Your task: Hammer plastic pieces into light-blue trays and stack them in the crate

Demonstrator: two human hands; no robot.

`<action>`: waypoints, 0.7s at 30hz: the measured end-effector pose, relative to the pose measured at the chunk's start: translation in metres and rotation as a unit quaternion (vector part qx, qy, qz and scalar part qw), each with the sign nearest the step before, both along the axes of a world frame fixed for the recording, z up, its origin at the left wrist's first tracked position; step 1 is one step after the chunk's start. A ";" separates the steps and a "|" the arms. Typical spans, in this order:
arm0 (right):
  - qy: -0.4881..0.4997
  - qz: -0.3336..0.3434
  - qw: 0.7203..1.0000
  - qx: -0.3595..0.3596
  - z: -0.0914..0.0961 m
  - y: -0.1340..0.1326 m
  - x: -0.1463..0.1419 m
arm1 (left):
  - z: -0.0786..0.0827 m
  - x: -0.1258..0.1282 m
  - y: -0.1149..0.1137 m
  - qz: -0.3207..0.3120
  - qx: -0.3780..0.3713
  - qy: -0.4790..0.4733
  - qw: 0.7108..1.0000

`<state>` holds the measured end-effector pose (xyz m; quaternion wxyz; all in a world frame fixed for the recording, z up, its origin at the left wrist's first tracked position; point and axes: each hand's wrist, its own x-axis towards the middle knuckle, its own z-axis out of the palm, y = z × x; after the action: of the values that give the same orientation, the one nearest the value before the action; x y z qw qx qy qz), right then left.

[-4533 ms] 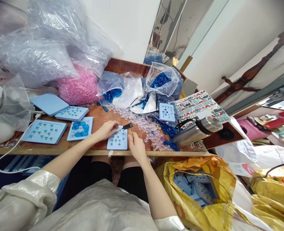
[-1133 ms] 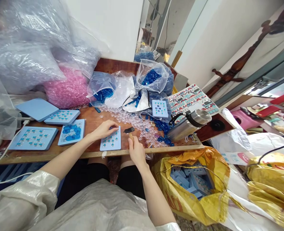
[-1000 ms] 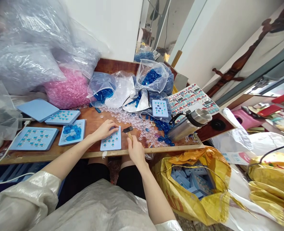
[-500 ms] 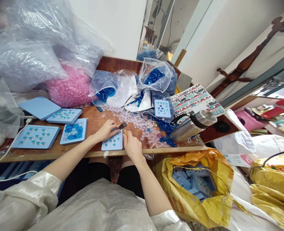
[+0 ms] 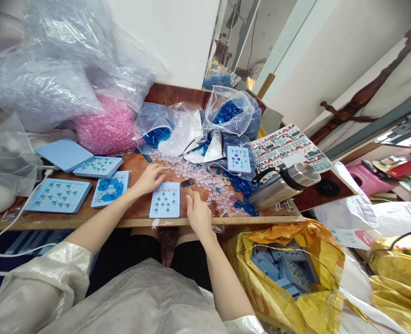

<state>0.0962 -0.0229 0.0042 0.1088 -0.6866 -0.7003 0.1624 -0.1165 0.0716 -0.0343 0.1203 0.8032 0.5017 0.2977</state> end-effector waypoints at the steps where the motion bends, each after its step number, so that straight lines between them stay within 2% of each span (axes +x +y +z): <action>1: 0.007 -0.003 1.000 0.001 -0.002 -0.002 0.003 | -0.001 -0.008 0.007 0.044 0.002 0.024 0.999; 3: 0.021 -0.002 1.000 0.002 -0.006 -0.005 0.006 | -0.001 -0.019 0.017 0.097 -0.024 0.073 0.992; 4: 0.030 -0.001 1.000 0.004 -0.007 -0.007 0.008 | 0.001 -0.022 0.019 0.101 -0.039 0.082 0.991; 6: 0.051 -0.004 0.999 0.010 -0.008 -0.008 0.009 | 0.007 -0.017 0.014 0.071 -0.049 0.058 0.995; 10: 0.086 -0.019 0.996 0.025 -0.008 -0.009 0.011 | 0.022 0.014 -0.020 -0.066 -0.051 -0.039 0.996; 13: 0.098 -0.018 0.994 0.036 -0.008 -0.009 0.012 | 0.022 0.032 -0.042 -0.134 -0.061 -0.028 0.989; 16: 0.097 -0.015 0.994 0.038 -0.008 -0.011 0.013 | 0.014 0.035 -0.049 -0.129 -0.029 0.005 0.991; 21: 0.079 -0.005 0.996 0.037 -0.006 -0.013 0.011 | 0.006 0.031 -0.046 -0.119 0.006 0.033 0.992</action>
<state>0.1075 -0.0356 -0.0013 0.1904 -0.6706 -0.6914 0.1897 -0.0859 0.0259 -0.0286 0.1339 0.8675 0.4042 0.2573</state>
